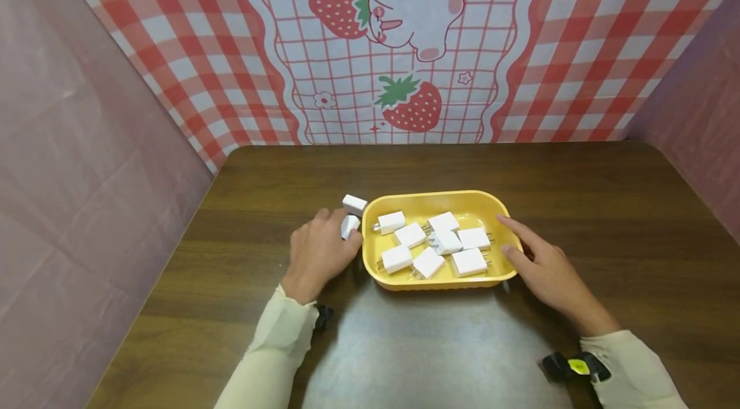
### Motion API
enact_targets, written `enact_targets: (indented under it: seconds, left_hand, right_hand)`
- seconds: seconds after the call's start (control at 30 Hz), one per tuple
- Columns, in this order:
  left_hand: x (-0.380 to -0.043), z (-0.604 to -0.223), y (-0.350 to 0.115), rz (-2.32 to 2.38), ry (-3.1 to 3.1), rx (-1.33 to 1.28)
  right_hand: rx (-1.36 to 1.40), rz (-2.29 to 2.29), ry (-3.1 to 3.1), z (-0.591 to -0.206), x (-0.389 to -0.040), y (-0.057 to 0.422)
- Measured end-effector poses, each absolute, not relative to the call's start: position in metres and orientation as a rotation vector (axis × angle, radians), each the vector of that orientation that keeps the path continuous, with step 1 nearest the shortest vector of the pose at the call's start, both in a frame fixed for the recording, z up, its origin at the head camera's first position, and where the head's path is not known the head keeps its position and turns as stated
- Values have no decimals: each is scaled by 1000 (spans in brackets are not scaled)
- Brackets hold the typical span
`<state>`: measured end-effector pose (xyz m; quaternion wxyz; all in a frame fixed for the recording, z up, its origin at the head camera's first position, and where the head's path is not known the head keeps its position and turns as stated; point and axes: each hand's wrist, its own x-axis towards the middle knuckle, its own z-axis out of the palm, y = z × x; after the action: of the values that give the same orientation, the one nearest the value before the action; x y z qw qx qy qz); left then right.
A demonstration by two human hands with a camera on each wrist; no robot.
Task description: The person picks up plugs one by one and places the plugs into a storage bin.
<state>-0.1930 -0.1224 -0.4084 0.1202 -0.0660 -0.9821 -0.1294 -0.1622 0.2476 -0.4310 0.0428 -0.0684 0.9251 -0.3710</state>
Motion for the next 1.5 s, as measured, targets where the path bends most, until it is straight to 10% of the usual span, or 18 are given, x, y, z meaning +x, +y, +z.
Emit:
enact_targets:
  seconds: [1.5]
  left_hand:
    - [-169, -391, -68, -349, -2646, -678]
  right_hand:
    - [-203, -1130, 2840, -432, -162, 248]
